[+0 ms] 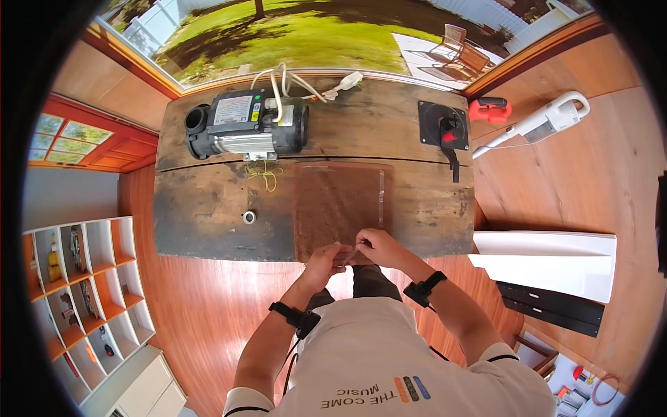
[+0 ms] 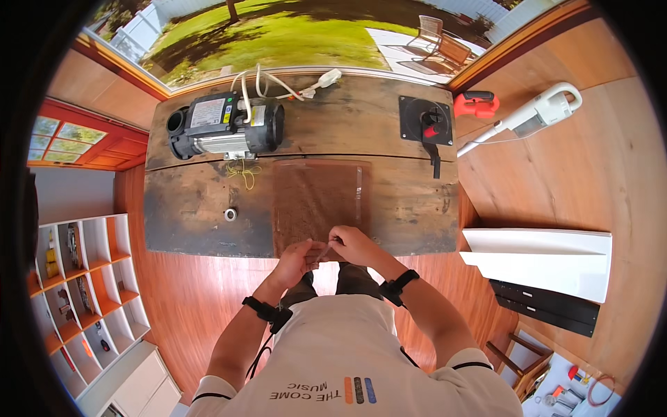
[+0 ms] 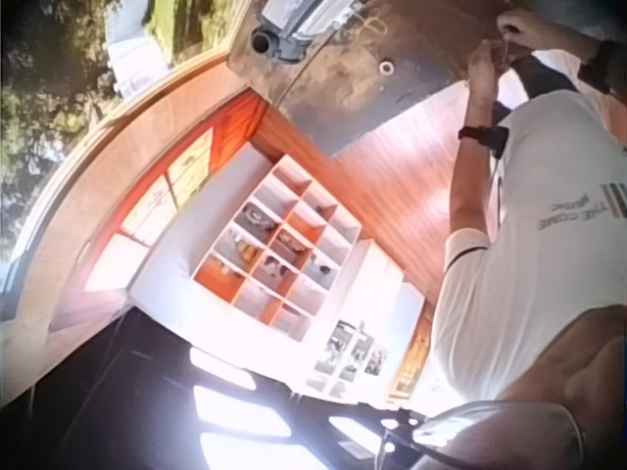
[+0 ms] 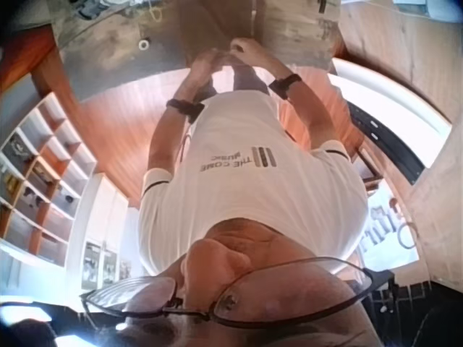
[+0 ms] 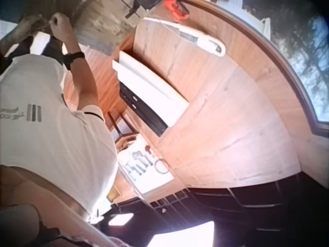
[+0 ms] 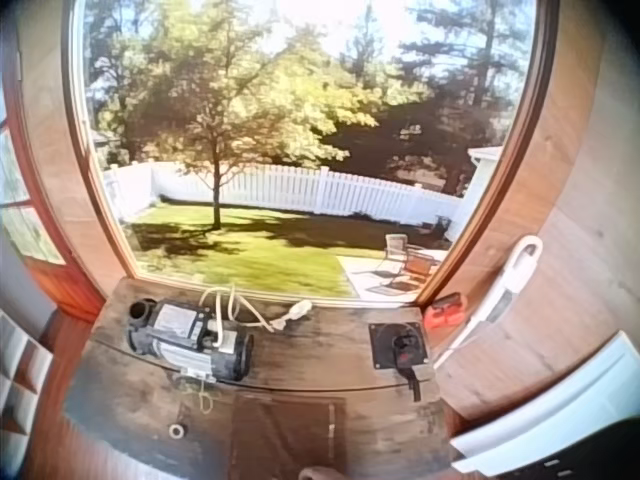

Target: The recorder performs several steps to repair an electronic device, including soldering and cleaning components.

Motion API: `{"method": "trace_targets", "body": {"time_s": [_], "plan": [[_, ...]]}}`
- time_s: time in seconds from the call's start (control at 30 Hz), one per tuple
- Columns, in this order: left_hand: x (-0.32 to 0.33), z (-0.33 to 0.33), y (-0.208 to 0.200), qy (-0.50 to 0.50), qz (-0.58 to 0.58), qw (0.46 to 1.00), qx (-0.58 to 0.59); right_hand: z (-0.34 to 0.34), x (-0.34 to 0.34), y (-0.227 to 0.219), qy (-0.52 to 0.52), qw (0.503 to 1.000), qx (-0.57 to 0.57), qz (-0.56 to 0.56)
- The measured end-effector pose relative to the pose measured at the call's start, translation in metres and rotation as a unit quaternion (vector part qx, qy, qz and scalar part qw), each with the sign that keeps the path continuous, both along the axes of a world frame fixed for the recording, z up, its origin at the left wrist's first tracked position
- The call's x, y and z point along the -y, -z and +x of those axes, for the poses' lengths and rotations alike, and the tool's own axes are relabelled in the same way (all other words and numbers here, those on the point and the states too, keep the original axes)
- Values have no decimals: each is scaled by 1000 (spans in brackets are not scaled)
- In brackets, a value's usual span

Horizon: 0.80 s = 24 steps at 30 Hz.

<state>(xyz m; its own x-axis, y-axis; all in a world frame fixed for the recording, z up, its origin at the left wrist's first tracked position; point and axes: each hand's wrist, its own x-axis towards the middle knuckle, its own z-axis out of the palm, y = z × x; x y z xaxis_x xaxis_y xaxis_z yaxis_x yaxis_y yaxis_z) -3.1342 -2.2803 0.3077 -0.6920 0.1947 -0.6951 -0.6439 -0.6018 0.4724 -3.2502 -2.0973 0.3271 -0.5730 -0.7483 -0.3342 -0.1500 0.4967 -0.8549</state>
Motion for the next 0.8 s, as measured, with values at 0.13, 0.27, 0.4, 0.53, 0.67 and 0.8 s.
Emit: {"method": "trace_targets", "body": {"time_s": [0.13, 0.27, 0.4, 0.53, 0.67, 0.8], "plan": [[14, 4, 1, -107, -5, 994, -21, 10, -10, 6, 81, 992, 95, 21], [23, 2, -16, -134, 16, 991, -25, 18, -6, 2, 154, 960, 230, -48], [19, -1, -19, -120, 10, 992, -42, 18, 2, 12, 111, 972, 197, -58], [30, -4, -15, -78, -77, 994, -7, 9, 0, 10, 63, 994, 79, -46], [55, 5, 2, -34, -181, 983, -12, -4, -18, 7, 79, 989, 116, -56], [42, 14, -1, 47, -294, 939, -171, -4, -5, -32, 68, 974, 213, -16]]}}
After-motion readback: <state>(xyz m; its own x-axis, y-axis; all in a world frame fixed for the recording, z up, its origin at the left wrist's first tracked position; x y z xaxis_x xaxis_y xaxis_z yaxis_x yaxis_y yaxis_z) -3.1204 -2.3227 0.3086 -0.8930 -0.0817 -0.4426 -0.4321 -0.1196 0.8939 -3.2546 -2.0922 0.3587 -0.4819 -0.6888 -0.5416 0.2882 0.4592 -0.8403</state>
